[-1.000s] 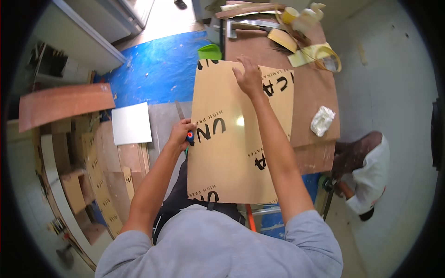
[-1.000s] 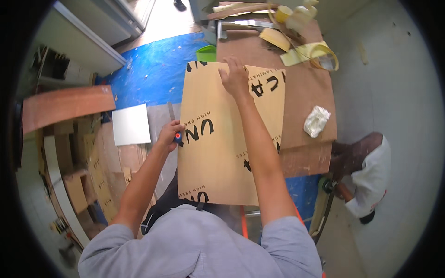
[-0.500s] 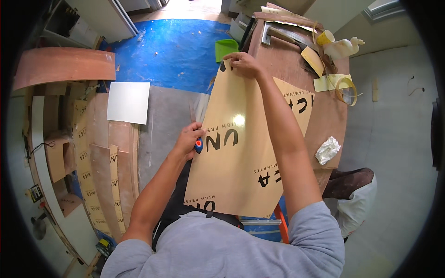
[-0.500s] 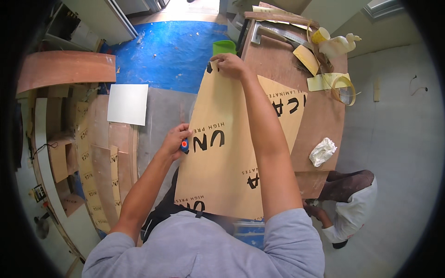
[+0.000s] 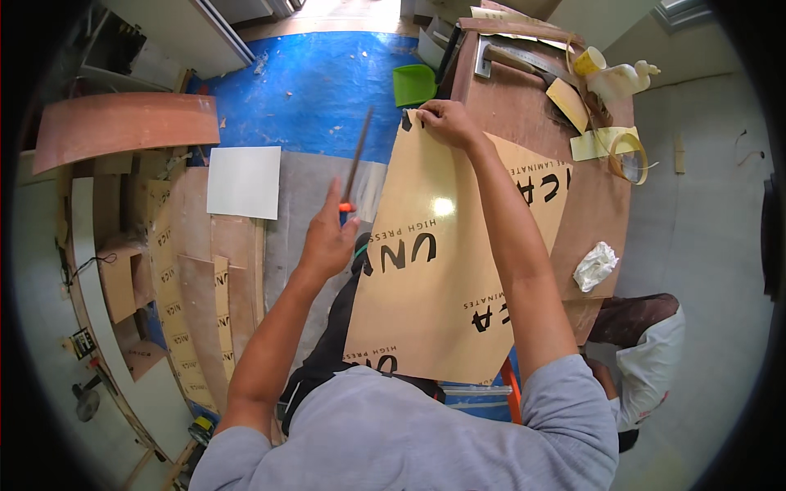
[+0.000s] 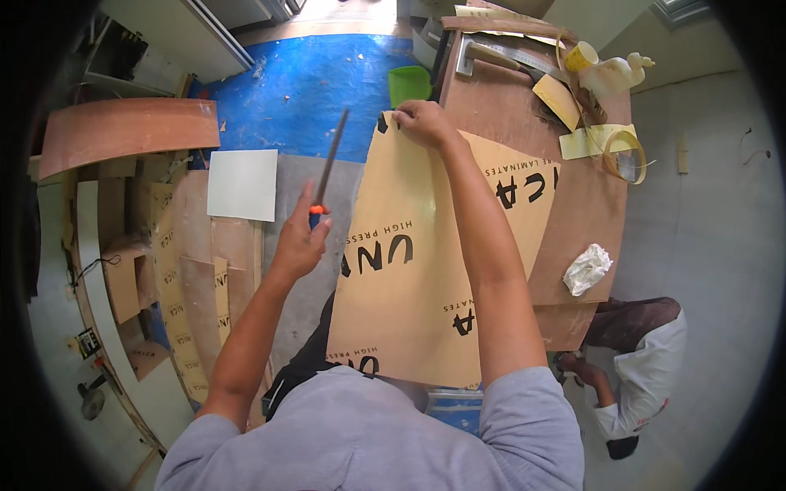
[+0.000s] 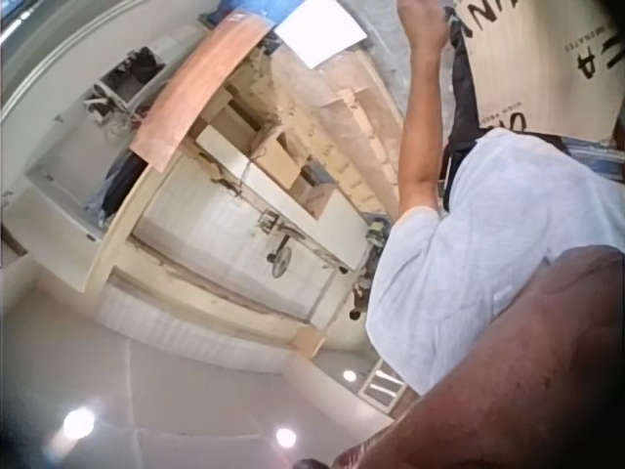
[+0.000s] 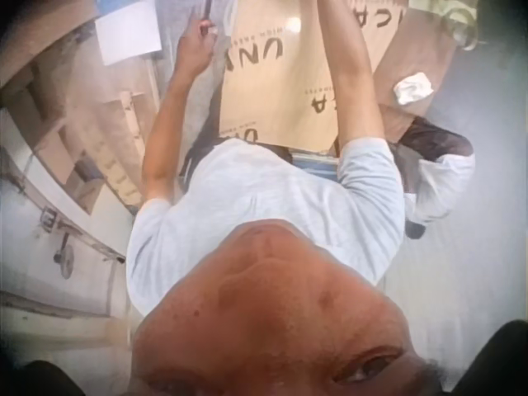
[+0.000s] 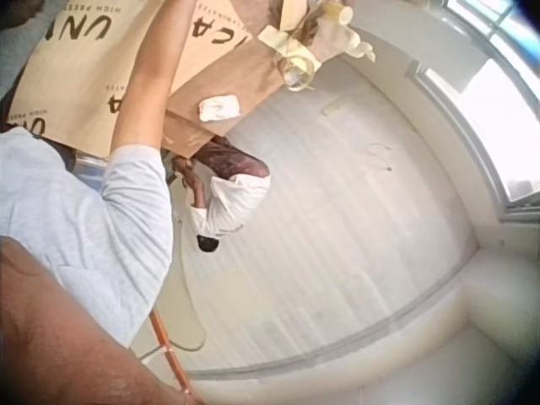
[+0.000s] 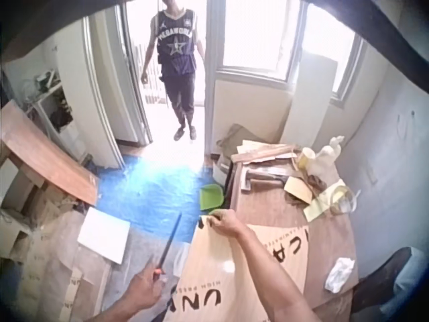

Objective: The person uses a hand saw to cut a laminate sheet on a workbench, then wipes the surface with a cloth and continues trimming the edges.

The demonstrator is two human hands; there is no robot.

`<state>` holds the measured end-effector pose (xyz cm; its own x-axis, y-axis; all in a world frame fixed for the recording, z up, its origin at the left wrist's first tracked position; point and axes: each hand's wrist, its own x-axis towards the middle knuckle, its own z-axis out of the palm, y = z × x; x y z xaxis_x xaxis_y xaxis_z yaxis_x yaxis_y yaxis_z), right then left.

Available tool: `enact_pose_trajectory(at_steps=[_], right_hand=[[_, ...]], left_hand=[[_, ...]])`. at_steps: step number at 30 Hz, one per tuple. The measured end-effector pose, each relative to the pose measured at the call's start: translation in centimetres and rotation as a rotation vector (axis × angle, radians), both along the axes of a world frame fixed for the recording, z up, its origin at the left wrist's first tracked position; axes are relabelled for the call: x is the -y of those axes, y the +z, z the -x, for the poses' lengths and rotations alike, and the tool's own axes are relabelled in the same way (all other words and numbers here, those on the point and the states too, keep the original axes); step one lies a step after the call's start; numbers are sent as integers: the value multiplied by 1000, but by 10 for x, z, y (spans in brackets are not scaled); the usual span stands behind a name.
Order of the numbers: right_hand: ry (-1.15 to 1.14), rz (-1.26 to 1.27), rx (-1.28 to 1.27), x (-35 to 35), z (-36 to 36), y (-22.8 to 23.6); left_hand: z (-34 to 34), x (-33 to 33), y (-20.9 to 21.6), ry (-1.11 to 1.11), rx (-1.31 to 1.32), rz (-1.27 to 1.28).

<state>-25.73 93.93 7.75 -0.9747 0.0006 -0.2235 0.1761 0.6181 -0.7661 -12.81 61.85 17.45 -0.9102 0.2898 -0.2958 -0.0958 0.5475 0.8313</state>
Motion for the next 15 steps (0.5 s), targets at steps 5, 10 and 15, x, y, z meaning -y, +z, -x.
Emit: enact_pose_trajectory(at_steps=[5,10,15], right_hand=[[-43,-28,-151,9,-9,-3],[-47,-97,-164,8,-17,9],[-32,-84,-221,8,-20,8]], left_hand=[[17,-55,-7,-152,-338,151],[28,-98,13,-210,-73,367],[26,-103,9,-198,-73,423]])
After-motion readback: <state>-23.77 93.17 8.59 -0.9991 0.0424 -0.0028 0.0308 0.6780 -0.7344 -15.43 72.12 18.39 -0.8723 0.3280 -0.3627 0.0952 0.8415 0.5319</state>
